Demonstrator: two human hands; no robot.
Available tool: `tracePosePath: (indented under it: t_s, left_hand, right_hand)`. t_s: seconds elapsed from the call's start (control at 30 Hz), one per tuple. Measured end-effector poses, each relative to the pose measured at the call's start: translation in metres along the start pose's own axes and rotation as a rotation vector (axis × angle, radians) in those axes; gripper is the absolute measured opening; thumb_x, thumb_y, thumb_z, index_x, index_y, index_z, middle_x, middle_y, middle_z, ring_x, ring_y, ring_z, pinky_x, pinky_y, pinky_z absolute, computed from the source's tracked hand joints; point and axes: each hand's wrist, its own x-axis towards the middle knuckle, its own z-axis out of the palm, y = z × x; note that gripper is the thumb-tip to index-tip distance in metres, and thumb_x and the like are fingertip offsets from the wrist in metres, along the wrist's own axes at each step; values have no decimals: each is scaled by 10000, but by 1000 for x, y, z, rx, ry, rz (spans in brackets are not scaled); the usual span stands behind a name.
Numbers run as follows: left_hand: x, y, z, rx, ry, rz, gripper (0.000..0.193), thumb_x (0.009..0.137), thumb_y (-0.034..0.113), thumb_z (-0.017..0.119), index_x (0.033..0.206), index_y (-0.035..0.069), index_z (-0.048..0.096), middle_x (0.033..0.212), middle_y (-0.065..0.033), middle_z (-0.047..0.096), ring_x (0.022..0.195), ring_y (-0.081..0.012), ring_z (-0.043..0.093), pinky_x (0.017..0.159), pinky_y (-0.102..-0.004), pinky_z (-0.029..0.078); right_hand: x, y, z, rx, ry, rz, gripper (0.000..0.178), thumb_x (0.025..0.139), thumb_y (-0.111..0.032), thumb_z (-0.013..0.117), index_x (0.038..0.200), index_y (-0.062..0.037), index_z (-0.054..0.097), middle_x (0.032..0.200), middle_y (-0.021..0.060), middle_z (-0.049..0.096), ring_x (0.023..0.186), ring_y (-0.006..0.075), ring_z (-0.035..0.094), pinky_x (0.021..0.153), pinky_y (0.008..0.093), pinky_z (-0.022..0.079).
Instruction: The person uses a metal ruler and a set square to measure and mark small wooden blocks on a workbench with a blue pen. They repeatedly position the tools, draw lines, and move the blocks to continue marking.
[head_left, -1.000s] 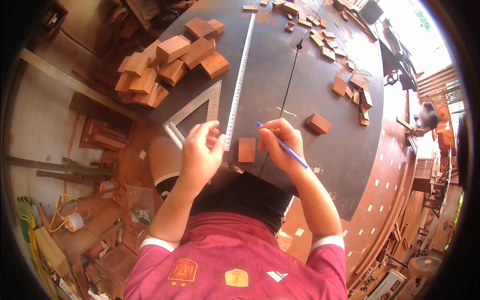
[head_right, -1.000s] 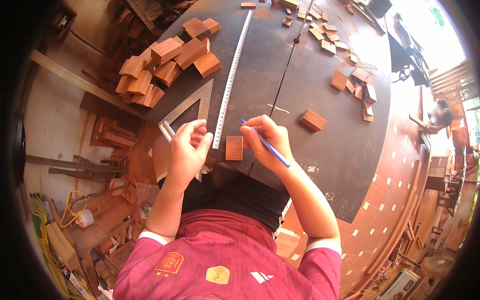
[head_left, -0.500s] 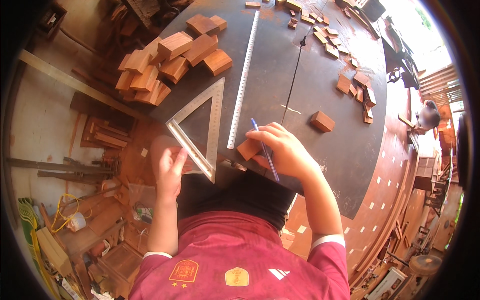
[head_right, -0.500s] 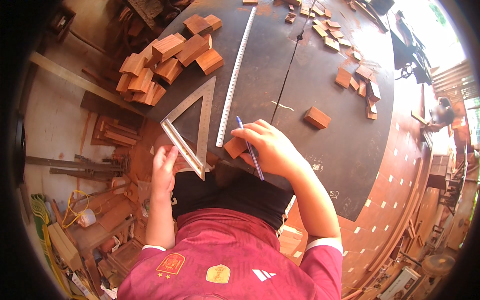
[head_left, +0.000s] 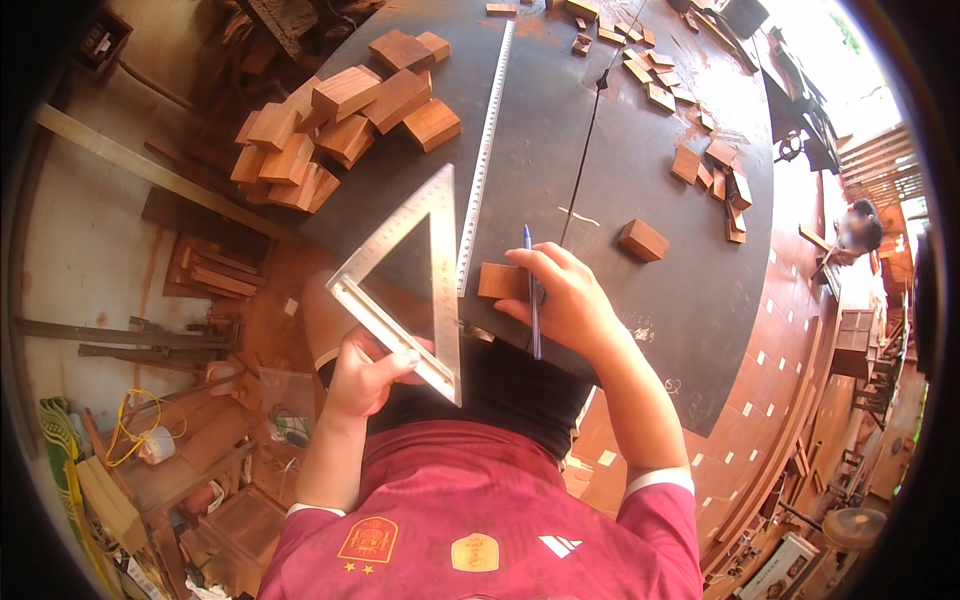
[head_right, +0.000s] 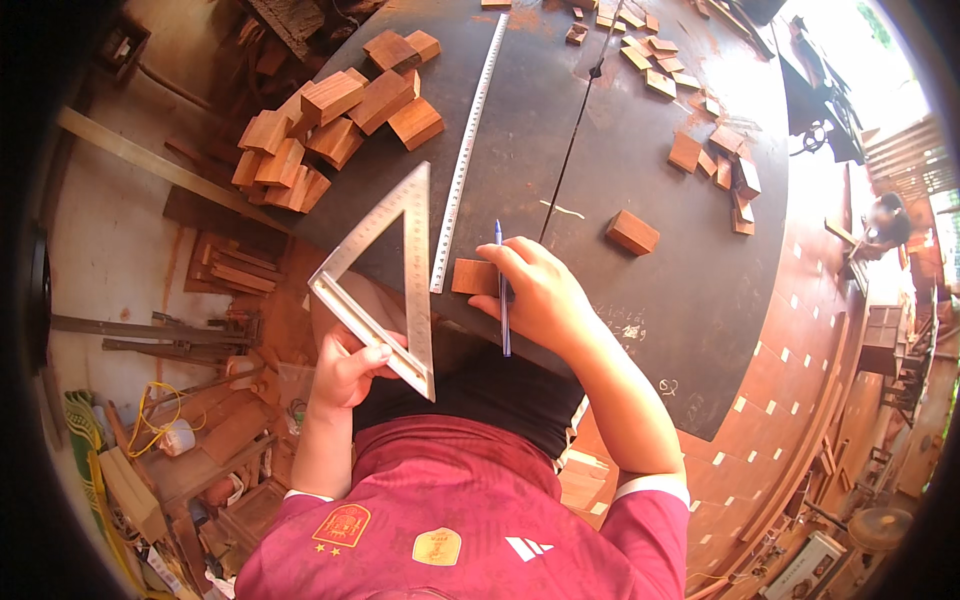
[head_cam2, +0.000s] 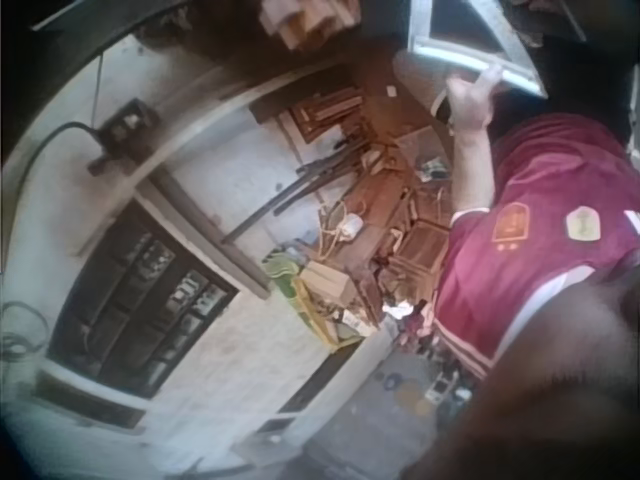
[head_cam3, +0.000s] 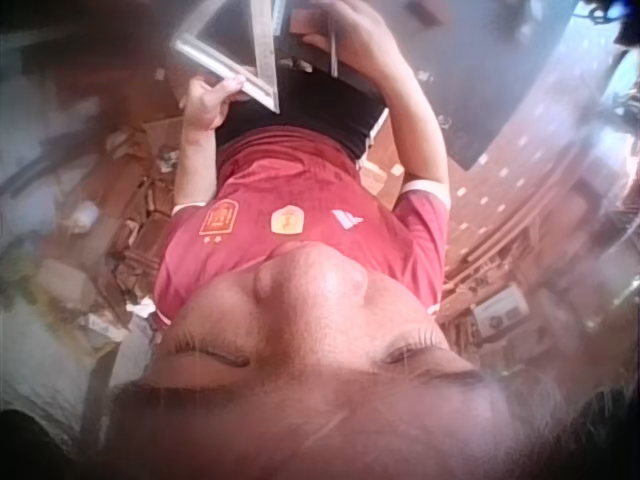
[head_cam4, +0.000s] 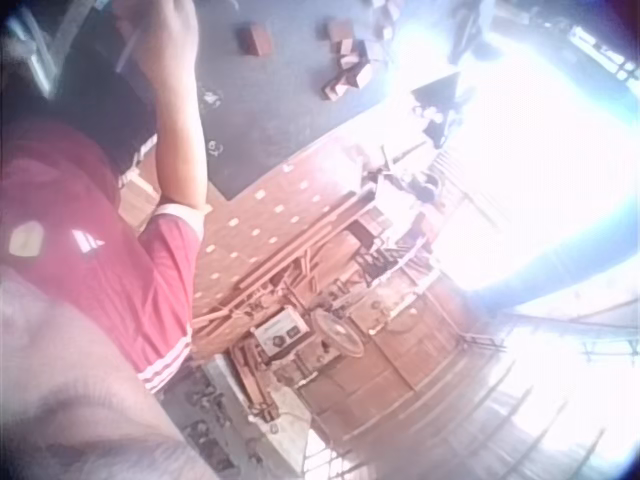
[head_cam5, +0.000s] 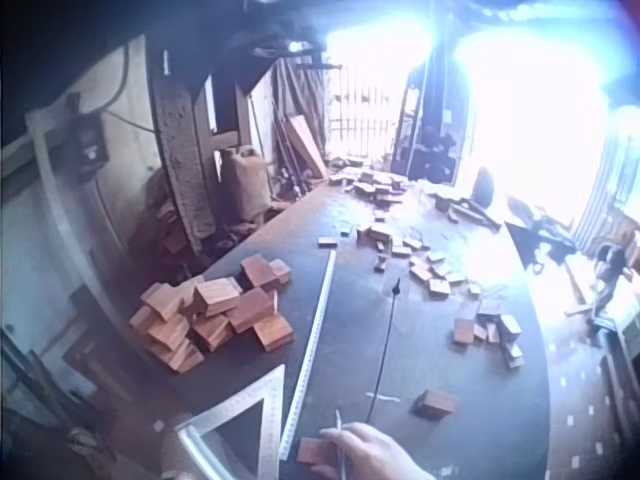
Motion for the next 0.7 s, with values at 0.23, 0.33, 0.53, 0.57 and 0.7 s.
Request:
tracePosePath:
  t_s: [0.23, 0.33, 0.53, 0.57, 0.7]
  left_hand:
    - [2, 4, 29, 131, -50, -5, 178, 891, 16, 697, 1051, -55, 667, 959, -170, 745, 831, -216, 755, 660, -299, 644]
    - [3, 1, 30, 167, -48, -30, 163, 900, 22, 692, 1042, -50, 656, 957, -169, 744, 830, -214, 753, 657, -300, 642]
    - [4, 0, 30, 200, -42, -33, 131, 927, 37, 649, 1031, -44, 641, 910, -137, 727, 794, -198, 744, 637, -294, 635]
    - [4, 1, 31, 204, -37, -30, 128, 932, 41, 640, 1028, -44, 640, 900, -130, 722, 786, -194, 742, 630, -291, 634]
    - [3, 3, 40, 274, 23, -23, 184, 926, 54, 597, 1047, -85, 602, 867, -169, 732, 727, -228, 754, 593, -308, 642]
  right_hand:
    - [0, -2, -5, 47, -36, 64, 570, 715, -194, 888, 1200, -58, 620, 1011, 133, 624, 924, 365, 644, 800, 446, 541]
    - [1, 0, -6, 52, -58, 66, 571, 715, -174, 885, 1209, -66, 622, 1029, 133, 632, 944, 366, 650, 813, 443, 544]
    - [1, -1, -6, 105, -65, 84, 553, 721, -151, 875, 1209, -79, 625, 1023, 128, 633, 946, 364, 651, 816, 445, 544]
    - [1, -1, -5, 100, -70, 91, 552, 721, -151, 875, 1207, -79, 625, 1021, 128, 634, 946, 364, 651, 817, 445, 544]
    - [1, -2, -4, 85, -74, 92, 550, 721, -154, 875, 1205, -78, 624, 1011, 127, 634, 940, 365, 652, 813, 446, 545]
